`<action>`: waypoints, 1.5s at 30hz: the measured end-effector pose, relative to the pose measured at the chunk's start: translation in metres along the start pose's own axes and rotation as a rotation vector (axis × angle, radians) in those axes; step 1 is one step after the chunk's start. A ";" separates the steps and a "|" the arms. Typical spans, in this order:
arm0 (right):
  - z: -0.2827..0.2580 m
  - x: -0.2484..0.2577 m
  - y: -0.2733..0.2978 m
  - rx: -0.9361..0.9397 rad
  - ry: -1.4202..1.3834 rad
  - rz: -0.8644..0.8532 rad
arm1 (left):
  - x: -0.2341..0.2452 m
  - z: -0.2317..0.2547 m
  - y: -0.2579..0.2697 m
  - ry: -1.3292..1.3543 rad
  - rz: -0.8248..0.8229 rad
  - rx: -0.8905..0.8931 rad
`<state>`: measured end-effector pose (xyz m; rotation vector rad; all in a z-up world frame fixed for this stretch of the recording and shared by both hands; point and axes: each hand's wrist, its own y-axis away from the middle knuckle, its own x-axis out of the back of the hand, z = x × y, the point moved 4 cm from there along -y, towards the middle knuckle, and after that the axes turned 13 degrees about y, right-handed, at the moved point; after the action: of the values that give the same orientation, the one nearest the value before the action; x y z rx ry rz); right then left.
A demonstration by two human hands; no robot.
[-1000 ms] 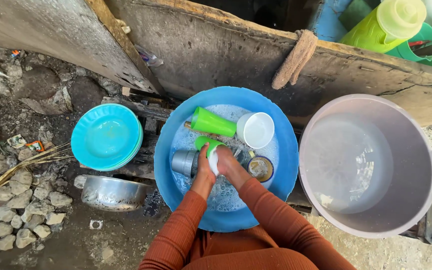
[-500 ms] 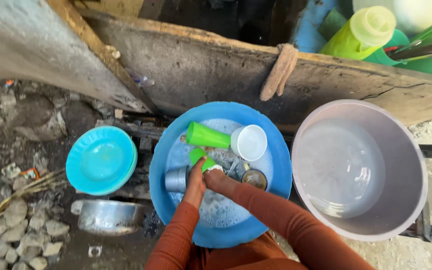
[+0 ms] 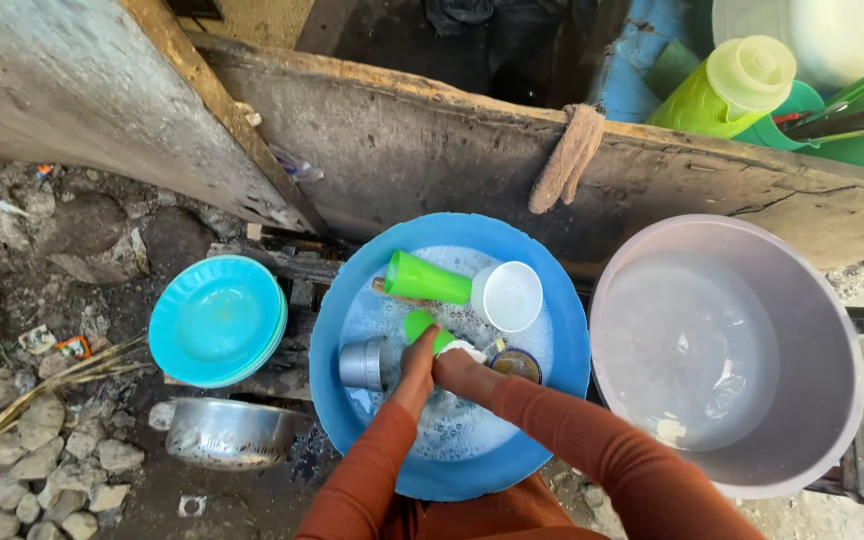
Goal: Washing and rinsing various plastic cups and bowls in a basin.
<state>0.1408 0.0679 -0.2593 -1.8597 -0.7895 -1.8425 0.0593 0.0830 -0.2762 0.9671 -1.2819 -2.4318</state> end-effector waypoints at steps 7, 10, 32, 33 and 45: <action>-0.001 -0.012 0.001 -0.309 -0.471 -0.060 | -0.007 0.002 0.001 0.256 -0.133 0.229; 0.000 0.004 0.003 -0.251 -0.399 -0.102 | -0.004 0.000 0.022 0.182 -0.027 0.328; 0.016 -0.081 -0.002 -0.377 -0.486 0.018 | -0.010 0.013 0.011 -0.022 0.041 0.020; 0.010 -0.111 0.000 -0.510 -0.556 -0.033 | 0.000 0.005 0.012 0.117 -0.012 0.095; -0.025 0.091 0.065 -0.827 -0.500 0.417 | -0.018 0.069 0.074 -0.467 0.038 -0.631</action>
<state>0.1607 0.0132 -0.1606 -2.7745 0.3198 -1.5413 0.0209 0.0921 -0.1817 0.2126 -0.5280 -2.8403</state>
